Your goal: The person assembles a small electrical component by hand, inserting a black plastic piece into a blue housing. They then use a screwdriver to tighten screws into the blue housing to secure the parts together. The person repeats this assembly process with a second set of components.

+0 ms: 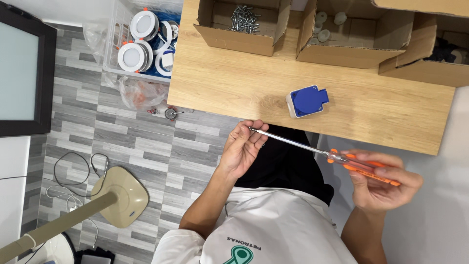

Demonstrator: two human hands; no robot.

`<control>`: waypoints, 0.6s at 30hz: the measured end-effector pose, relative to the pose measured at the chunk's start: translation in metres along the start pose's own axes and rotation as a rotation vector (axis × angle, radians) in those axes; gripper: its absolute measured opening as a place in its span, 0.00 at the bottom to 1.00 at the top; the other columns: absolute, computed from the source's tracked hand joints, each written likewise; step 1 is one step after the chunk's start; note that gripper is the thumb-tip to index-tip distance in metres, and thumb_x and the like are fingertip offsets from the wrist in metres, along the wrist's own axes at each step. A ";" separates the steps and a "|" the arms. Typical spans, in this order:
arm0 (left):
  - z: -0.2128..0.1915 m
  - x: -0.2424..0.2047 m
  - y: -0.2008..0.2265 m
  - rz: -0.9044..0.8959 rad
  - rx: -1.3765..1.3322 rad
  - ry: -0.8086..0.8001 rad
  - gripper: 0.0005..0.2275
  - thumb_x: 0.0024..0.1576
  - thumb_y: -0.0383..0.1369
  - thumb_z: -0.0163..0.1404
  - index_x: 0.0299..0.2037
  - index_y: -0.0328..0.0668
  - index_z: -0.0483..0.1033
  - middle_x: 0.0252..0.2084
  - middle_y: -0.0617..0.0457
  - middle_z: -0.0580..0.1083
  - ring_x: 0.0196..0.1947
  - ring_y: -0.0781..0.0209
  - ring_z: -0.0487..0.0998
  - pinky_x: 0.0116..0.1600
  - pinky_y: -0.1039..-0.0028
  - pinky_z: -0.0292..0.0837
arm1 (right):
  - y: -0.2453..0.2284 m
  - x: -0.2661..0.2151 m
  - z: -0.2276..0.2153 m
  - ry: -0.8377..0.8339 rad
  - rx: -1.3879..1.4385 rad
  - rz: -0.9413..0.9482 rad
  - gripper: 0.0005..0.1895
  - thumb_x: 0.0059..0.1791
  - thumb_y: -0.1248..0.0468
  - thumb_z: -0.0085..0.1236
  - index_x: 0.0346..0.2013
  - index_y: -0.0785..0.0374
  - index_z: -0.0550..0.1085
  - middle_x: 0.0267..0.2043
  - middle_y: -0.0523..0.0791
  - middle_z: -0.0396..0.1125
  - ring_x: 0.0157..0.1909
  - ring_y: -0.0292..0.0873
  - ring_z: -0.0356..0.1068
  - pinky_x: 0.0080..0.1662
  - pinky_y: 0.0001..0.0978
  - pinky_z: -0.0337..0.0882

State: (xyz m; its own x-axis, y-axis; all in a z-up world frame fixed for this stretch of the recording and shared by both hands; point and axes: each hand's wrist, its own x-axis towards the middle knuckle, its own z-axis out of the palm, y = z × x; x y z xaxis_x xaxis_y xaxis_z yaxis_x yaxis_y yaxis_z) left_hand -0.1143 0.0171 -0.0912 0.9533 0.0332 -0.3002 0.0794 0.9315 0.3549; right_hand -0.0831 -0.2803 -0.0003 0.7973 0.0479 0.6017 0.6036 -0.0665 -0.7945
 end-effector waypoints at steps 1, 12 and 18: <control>-0.004 0.000 -0.002 0.002 -0.015 -0.013 0.08 0.71 0.33 0.53 0.53 0.42 0.81 0.60 0.42 0.80 0.63 0.43 0.81 0.63 0.61 0.83 | 0.000 0.001 -0.001 -0.023 0.021 -0.023 0.20 0.53 0.72 0.59 0.49 0.62 0.56 0.47 0.62 0.64 0.44 0.62 0.77 0.51 0.66 0.89; -0.031 -0.001 -0.030 -0.110 -0.092 -0.012 0.07 0.68 0.33 0.56 0.53 0.43 0.81 0.58 0.45 0.81 0.61 0.42 0.82 0.62 0.60 0.83 | 0.002 0.018 -0.011 -0.132 0.098 -0.068 0.17 0.53 0.76 0.58 0.44 0.60 0.59 0.47 0.63 0.68 0.47 0.69 0.80 0.46 0.71 0.91; -0.031 -0.003 -0.038 0.064 -0.049 -0.039 0.06 0.71 0.35 0.51 0.53 0.49 0.79 0.55 0.53 0.79 0.58 0.45 0.82 0.57 0.62 0.80 | 0.001 0.011 -0.005 -0.034 0.011 -0.009 0.23 0.49 0.75 0.66 0.49 0.64 0.61 0.44 0.63 0.69 0.41 0.61 0.80 0.47 0.57 0.91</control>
